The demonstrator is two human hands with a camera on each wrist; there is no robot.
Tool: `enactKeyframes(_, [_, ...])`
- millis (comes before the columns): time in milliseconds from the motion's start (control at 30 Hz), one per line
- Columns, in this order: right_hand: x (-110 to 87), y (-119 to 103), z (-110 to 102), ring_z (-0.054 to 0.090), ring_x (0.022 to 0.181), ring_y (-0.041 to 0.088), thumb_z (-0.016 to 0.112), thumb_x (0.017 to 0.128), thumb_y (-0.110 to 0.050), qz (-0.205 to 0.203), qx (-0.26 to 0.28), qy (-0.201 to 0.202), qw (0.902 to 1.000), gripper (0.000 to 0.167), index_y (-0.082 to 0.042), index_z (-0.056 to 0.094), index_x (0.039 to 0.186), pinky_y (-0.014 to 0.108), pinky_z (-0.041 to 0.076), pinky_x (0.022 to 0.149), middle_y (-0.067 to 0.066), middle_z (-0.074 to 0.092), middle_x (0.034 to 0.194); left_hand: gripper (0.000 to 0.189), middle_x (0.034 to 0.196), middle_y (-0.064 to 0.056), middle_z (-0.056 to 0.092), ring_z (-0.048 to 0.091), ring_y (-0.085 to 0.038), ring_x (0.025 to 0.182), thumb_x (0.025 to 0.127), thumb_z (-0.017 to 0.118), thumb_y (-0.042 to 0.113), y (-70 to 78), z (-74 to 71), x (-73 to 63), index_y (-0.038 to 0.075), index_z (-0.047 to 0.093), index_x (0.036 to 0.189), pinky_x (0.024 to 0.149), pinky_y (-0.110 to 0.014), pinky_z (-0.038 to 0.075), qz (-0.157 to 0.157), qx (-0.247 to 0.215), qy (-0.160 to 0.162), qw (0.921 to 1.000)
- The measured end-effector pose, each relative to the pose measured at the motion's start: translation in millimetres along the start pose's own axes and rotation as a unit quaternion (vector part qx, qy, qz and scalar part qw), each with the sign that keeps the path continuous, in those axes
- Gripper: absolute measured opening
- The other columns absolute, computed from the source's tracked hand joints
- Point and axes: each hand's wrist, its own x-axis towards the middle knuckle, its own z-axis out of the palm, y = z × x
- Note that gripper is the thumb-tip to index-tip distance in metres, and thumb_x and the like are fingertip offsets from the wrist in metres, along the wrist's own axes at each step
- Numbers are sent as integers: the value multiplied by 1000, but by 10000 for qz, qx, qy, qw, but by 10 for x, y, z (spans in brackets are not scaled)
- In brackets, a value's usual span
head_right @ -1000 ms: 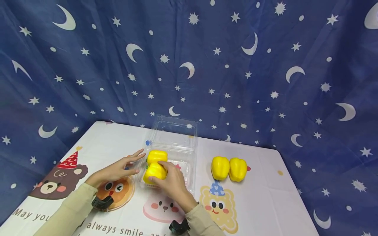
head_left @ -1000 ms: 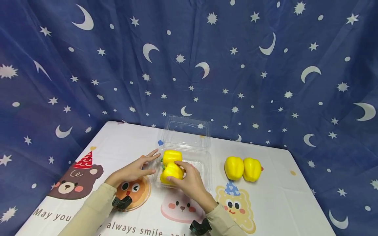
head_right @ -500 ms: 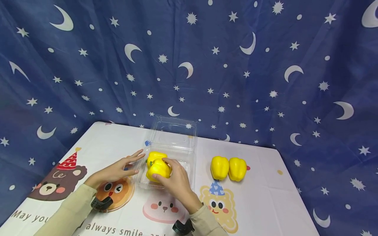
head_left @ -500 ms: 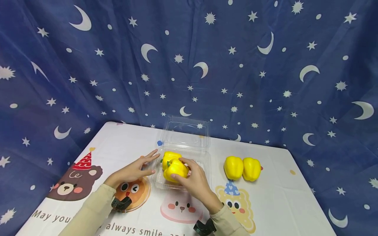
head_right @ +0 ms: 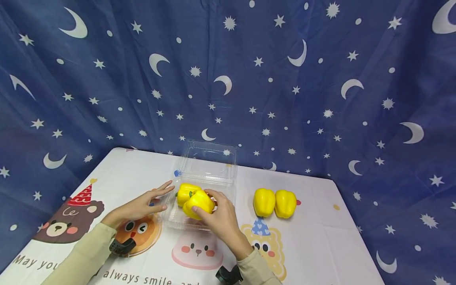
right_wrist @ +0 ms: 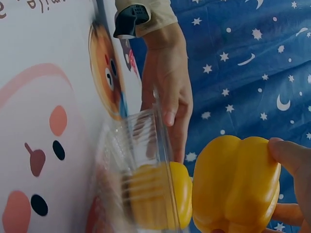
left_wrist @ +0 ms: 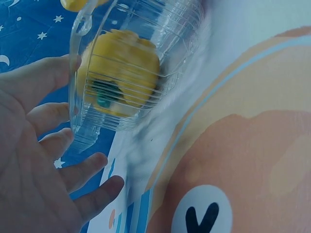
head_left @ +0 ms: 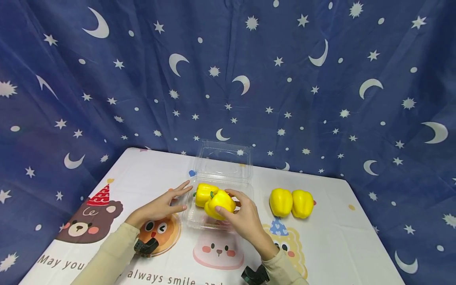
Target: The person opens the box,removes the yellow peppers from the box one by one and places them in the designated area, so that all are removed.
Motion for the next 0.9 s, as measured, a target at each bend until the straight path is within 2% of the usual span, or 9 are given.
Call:
enactKeyframes(433, [-35,86,-179,72,99,25,85,81,-36,32,23,263,9996,58,-13,66,131,18,58,73,8,69,128,68,170,-21,12,9,-49,155,99,64,18,29,-4,0,3,33,157,119,-76,-4,83,17,-40,10000])
enactKeyframes(900, [-85,159,-399,71,97,25,85,81,-31,232,-12,523,9984,57,-13,65,132,19,56,70,10,68,130,68,170,-20,11,7,-51,155,99,64,18,28,3,-5,5,33,158,118,-76,-6,38,-20,-34,10000])
